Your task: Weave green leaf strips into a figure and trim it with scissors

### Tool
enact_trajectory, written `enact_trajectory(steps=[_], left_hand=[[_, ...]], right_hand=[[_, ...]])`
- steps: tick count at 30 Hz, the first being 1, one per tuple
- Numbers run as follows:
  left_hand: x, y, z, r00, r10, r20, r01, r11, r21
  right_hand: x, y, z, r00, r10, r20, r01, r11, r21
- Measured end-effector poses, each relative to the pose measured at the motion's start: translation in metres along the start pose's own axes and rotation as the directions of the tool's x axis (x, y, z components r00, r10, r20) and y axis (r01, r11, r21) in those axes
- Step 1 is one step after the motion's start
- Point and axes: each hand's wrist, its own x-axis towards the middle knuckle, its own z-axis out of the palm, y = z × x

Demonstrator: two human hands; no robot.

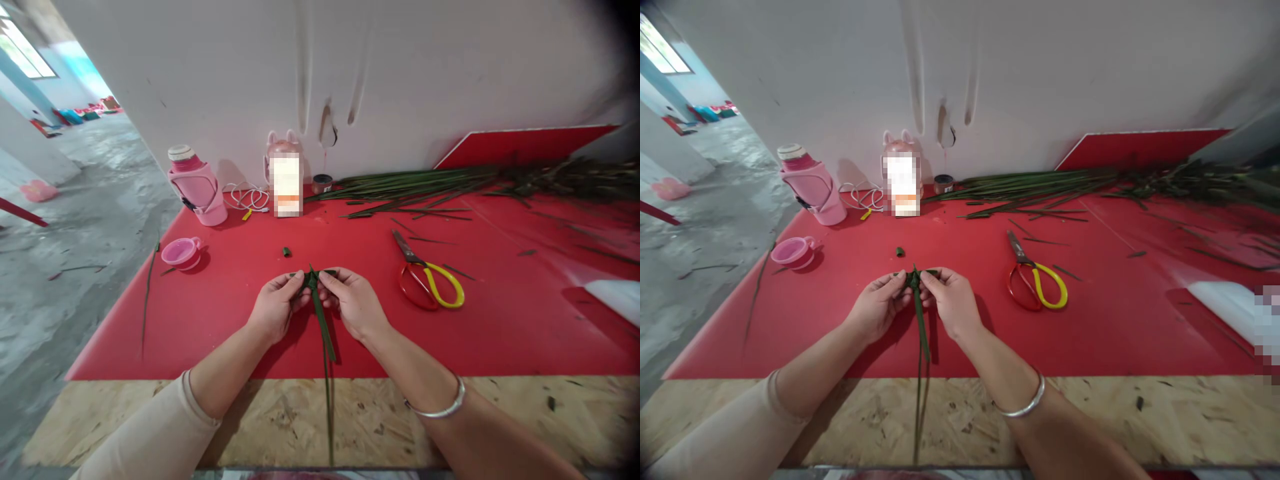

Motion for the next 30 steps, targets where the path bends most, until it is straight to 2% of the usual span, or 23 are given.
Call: enact_trajectory(steps=[5, 11, 14, 23, 27, 30], left_hand=[[-0.001, 0.000, 0.003, 0.999, -0.011, -0.030, 0.009, 0.998, -0.060], [0.000, -0.005, 0.002, 0.999, 0.040, -0.035, -0.040, 0.999, -0.012], [0.000, -0.006, 0.002, 0.998, 0.060, -0.011, -0.060, 0.998, 0.005], [0.000, 0.002, 0.002, 0.997, 0.072, -0.027, -0.073, 0.996, -0.055], [0.003, 0.002, -0.005, 0.995, 0.017, 0.095, -0.011, 0.998, -0.061], [0.004, 0.001, -0.008, 0.979, 0.032, 0.200, -0.026, 0.999, -0.034]], right_hand=[[0.001, 0.000, 0.002, 0.994, 0.110, 0.021, -0.111, 0.984, 0.138], [0.002, 0.002, 0.004, 0.980, 0.192, 0.047, -0.198, 0.956, 0.217], [0.002, 0.002, 0.004, 0.979, 0.197, 0.044, -0.202, 0.951, 0.233], [0.002, 0.002, 0.002, 0.987, 0.132, 0.089, -0.146, 0.973, 0.178], [0.003, 0.001, 0.002, 0.986, 0.116, 0.119, -0.134, 0.978, 0.160], [0.003, 0.001, 0.001, 0.985, 0.121, 0.127, -0.139, 0.979, 0.149]])
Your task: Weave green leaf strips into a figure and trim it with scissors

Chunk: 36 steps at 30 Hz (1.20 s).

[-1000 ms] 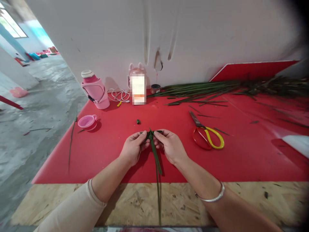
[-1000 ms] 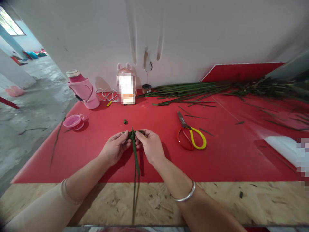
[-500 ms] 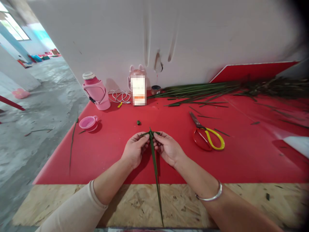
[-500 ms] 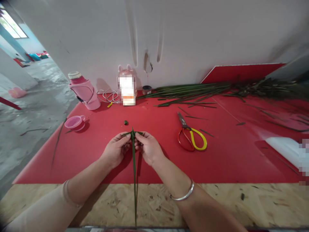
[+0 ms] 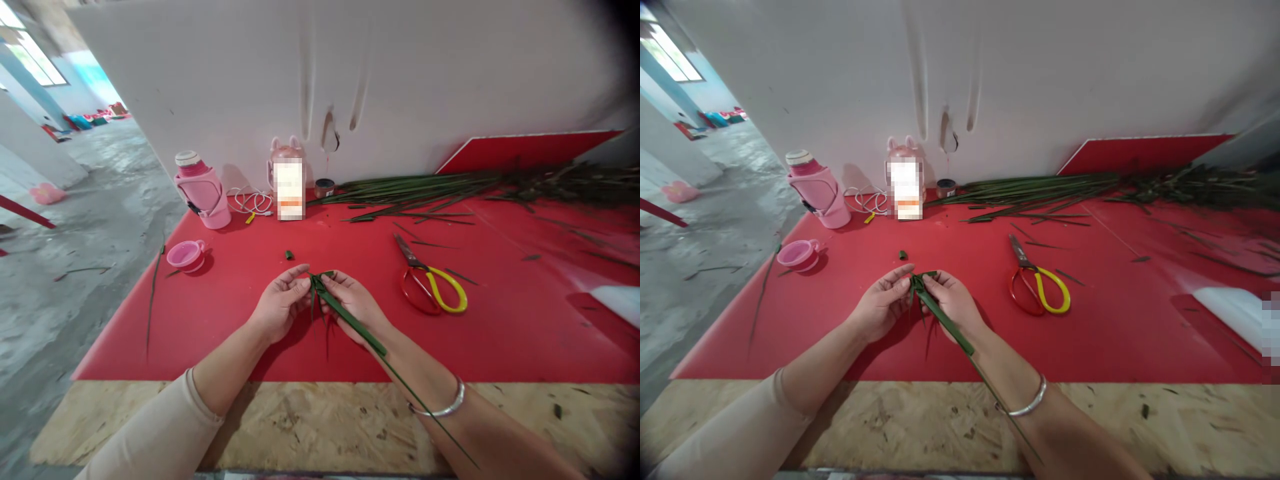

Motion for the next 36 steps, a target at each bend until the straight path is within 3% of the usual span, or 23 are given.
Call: enact_trajectory(steps=[9, 12, 14, 16, 18, 19, 21, 23, 25, 27, 28, 29, 32, 36], left_hand=[[0.001, -0.003, -0.005, 0.986, 0.127, 0.111, -0.145, 0.973, 0.179], [0.001, -0.001, -0.006, 0.986, 0.117, 0.116, -0.139, 0.967, 0.213], [0.002, 0.000, -0.005, 0.993, 0.089, 0.081, -0.104, 0.972, 0.210], [0.002, 0.001, -0.004, 0.998, 0.063, 0.026, -0.066, 0.980, 0.188], [0.003, 0.002, -0.003, 0.998, 0.051, -0.026, -0.046, 0.985, 0.167], [0.004, 0.002, -0.003, 0.997, 0.054, -0.045, -0.046, 0.985, 0.166], [0.005, 0.002, -0.003, 0.992, 0.095, -0.078, -0.078, 0.976, 0.202], [0.005, 0.002, -0.003, 0.978, 0.172, -0.115, -0.135, 0.953, 0.272], [0.005, 0.001, -0.002, 0.957, 0.251, -0.147, -0.190, 0.922, 0.338], [0.005, 0.000, -0.001, 0.939, 0.302, -0.162, -0.222, 0.896, 0.385], [0.005, -0.001, 0.000, 0.936, 0.311, -0.162, -0.227, 0.890, 0.396], [0.004, -0.002, 0.000, 0.937, 0.311, -0.156, -0.228, 0.887, 0.400], [0.000, -0.005, 0.003, 0.950, 0.296, -0.099, -0.239, 0.893, 0.381], [-0.004, -0.004, 0.006, 0.946, 0.322, -0.045, -0.282, 0.882, 0.378]], right_hand=[[-0.003, -0.001, -0.001, 0.998, 0.031, 0.063, -0.028, 0.998, -0.053], [-0.003, -0.005, -0.004, 0.994, -0.107, 0.023, 0.110, 0.964, -0.240], [-0.004, -0.014, -0.007, 0.945, -0.327, -0.022, 0.285, 0.852, -0.439], [-0.007, -0.030, -0.014, 0.847, -0.532, -0.018, 0.413, 0.678, -0.608], [-0.013, -0.050, -0.024, 0.792, -0.607, 0.066, 0.477, 0.549, -0.686], [-0.016, -0.060, -0.031, 0.784, -0.605, 0.137, 0.507, 0.498, -0.703], [-0.022, -0.080, -0.044, 0.814, -0.506, 0.286, 0.523, 0.423, -0.740], [-0.027, -0.092, -0.052, 0.804, -0.467, 0.368, 0.540, 0.312, -0.782], [-0.030, -0.094, -0.051, 0.765, -0.469, 0.440, 0.549, 0.118, -0.828], [-0.031, -0.083, -0.040, 0.693, -0.478, 0.540, 0.580, -0.075, -0.811], [-0.031, -0.075, -0.031, 0.671, -0.451, 0.588, 0.601, -0.133, -0.788], [-0.030, -0.065, -0.023, 0.656, -0.440, 0.613, 0.610, -0.169, -0.774], [-0.026, -0.038, -0.006, 0.673, -0.446, 0.590, 0.570, -0.196, -0.798], [-0.021, -0.023, -0.006, 0.738, -0.453, 0.500, 0.534, -0.061, -0.843]])
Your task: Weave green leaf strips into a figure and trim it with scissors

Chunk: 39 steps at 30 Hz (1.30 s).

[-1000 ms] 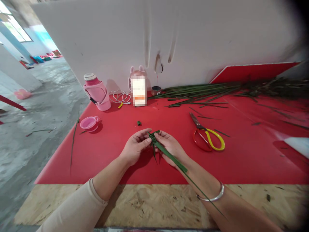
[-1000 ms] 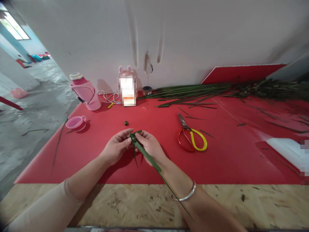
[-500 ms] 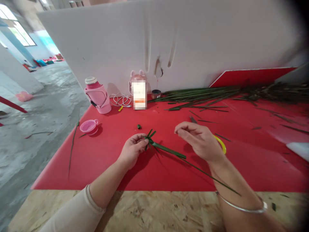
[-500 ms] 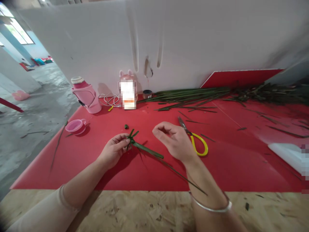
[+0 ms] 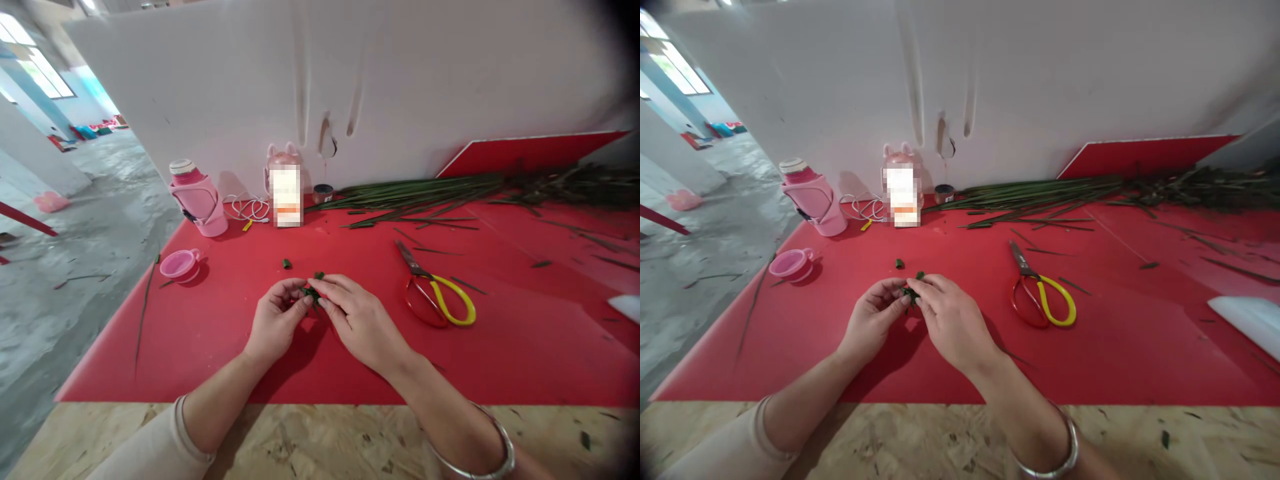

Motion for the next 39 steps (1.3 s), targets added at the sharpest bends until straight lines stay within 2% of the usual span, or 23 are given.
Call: enact_trajectory(steps=[6, 10, 16, 21, 27, 33, 39], left_hand=[[0.001, 0.004, -0.001, 0.998, 0.059, 0.007, -0.059, 0.998, 0.008], [0.000, 0.003, -0.001, 0.998, 0.058, 0.013, -0.058, 0.998, 0.030], [0.003, 0.004, -0.007, 0.991, 0.048, 0.126, -0.058, 0.995, 0.084], [0.005, 0.008, -0.010, 0.972, 0.125, 0.197, -0.152, 0.980, 0.132], [0.003, 0.007, -0.006, 0.983, 0.025, 0.180, -0.041, 0.995, 0.087], [0.003, 0.005, -0.005, 0.987, -0.047, 0.151, 0.047, 0.999, -0.003], [0.003, 0.005, -0.006, 0.975, -0.048, 0.217, 0.056, 0.998, -0.031]], right_hand=[[0.000, 0.001, -0.001, 0.995, 0.072, 0.067, -0.085, 0.970, 0.226], [0.001, -0.002, -0.003, 0.989, 0.087, 0.119, -0.119, 0.947, 0.298], [0.001, 0.000, -0.008, 0.982, 0.087, 0.165, -0.142, 0.923, 0.358], [0.002, 0.000, -0.010, 0.979, 0.090, 0.183, -0.157, 0.903, 0.400], [0.003, 0.002, -0.006, 0.982, 0.116, 0.150, -0.167, 0.903, 0.396], [0.000, 0.002, 0.001, 0.967, 0.237, 0.092, -0.253, 0.865, 0.433], [0.000, -0.001, -0.002, 0.980, 0.199, 0.025, -0.191, 0.888, 0.419]])
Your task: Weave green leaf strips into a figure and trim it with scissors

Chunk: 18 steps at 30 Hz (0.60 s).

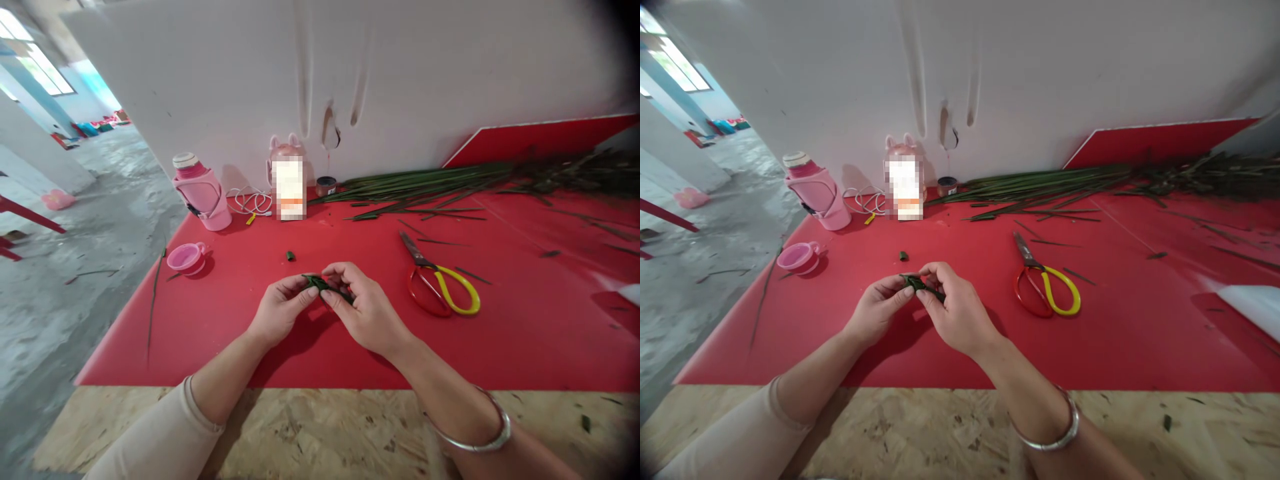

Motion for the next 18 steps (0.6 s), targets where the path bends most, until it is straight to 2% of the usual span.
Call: enact_trajectory(steps=[10, 18], left_hand=[[-0.0008, 0.0016, 0.0008, 0.999, 0.046, 0.003, -0.046, 0.995, 0.085], [-0.0011, -0.0019, 0.0029, 0.991, -0.048, -0.126, 0.049, 0.999, 0.002]], right_hand=[[0.0017, 0.0008, -0.0041, 0.999, -0.043, 0.027, 0.045, 0.996, -0.070], [0.0013, -0.0021, -0.0023, 0.998, -0.062, 0.015, 0.063, 0.997, -0.054]])
